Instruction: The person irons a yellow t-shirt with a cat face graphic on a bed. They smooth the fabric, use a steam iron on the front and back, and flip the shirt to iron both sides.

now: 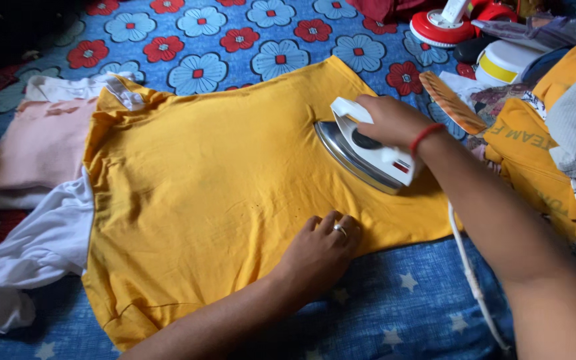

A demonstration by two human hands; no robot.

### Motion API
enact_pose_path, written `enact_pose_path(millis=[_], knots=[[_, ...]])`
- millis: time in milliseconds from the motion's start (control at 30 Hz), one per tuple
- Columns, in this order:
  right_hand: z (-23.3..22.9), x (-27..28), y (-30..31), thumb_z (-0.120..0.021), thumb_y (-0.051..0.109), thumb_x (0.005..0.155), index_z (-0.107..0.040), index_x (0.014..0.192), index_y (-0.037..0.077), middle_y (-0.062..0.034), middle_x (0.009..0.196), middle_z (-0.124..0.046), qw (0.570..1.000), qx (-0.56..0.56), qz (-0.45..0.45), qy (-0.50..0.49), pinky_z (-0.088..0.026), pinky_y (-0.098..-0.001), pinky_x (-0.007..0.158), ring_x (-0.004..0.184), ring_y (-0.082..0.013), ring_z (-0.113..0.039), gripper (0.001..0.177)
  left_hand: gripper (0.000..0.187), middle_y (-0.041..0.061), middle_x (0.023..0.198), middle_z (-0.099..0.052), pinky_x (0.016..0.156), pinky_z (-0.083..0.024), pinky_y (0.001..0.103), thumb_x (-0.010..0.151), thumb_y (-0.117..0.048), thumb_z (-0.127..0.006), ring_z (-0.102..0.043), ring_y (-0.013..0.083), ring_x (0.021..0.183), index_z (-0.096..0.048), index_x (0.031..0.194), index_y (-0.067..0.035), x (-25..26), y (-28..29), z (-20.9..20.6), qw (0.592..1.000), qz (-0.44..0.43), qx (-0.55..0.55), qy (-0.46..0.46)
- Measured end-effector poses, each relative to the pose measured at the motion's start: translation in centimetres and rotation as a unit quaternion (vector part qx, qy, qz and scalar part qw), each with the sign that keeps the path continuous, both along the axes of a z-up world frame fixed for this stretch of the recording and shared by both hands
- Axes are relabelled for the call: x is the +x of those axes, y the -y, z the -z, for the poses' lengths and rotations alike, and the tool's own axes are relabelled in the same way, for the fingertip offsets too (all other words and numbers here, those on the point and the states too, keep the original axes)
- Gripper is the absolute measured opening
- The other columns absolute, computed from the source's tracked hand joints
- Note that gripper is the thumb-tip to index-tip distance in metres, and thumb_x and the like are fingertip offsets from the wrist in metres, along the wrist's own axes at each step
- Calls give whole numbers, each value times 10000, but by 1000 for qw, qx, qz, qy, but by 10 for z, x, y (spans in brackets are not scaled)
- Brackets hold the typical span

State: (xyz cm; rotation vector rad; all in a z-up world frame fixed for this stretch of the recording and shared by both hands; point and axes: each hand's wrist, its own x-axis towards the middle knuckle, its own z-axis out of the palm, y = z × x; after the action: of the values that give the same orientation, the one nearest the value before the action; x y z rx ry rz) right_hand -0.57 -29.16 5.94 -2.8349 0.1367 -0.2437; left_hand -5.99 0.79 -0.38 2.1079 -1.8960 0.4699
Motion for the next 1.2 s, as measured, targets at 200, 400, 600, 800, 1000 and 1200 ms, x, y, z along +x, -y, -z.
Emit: enact_pose_path(millis=[200, 400, 600, 800, 1000, 1200], knots=[[3, 60, 2, -631, 255, 871, -626, 1184, 37, -259, 1070, -711, 995, -22, 90, -24, -539, -523, 865, 1006, -439, -691, 381, 388, 119, 1213, -633, 884, -506, 414, 891, -196, -562, -588, 297, 1171, -627, 1239, -36, 0, -2, 0, 1000, 8, 14, 5], [4, 102, 8, -656, 259, 855, -613, 1222, 38, -261, 1132, -696, 993, -32, 116, 3, -530, -525, 892, 1051, -447, -670, 430, 397, 149, 1333, -610, 930, -491, 463, 871, -214, -604, -566, 320, 1249, -650, 1241, -76, 16, 0, 1, 997, 33, 52, -52], [6, 99, 12, -665, 162, 806, -582, 1245, 2, -319, 1121, -690, 995, -53, 79, -30, -529, -524, 927, 1071, -474, -671, 474, 429, 179, 1393, -576, 947, -478, 466, 854, -202, -625, -549, 326, 1241, -644, 1249, -35, 47, 1, -1, 995, -71, 66, -23], [0, 53, 17, -657, 168, 831, -549, 1255, 12, -317, 1105, -692, 996, -39, 31, -72, -534, -533, 885, 1057, -476, -675, 465, 526, 189, 1379, -576, 928, -477, 443, 846, -160, -591, -547, 321, 1209, -579, 1336, 31, 59, -2, 3, 988, -139, 73, -4], [-7, 0, 9, -634, 192, 856, -530, 1283, 64, -299, 1068, -707, 993, -48, 38, -98, -533, -544, 853, 1012, -480, -681, 458, 565, 203, 1378, -565, 910, -478, 450, 849, -180, -581, -534, 336, 1212, -546, 1365, 48, 57, -2, 13, 986, -146, 71, 22], [-22, -40, 4, -641, 256, 844, -554, 1259, 117, -228, 961, -755, 985, 23, 23, -170, -592, -491, 781, 863, -404, -766, 446, 585, 179, 1416, -560, 899, -497, 501, 802, -217, -587, -524, 350, 1260, -562, 1347, -6, 60, 0, 12, 985, -147, 75, 45]])
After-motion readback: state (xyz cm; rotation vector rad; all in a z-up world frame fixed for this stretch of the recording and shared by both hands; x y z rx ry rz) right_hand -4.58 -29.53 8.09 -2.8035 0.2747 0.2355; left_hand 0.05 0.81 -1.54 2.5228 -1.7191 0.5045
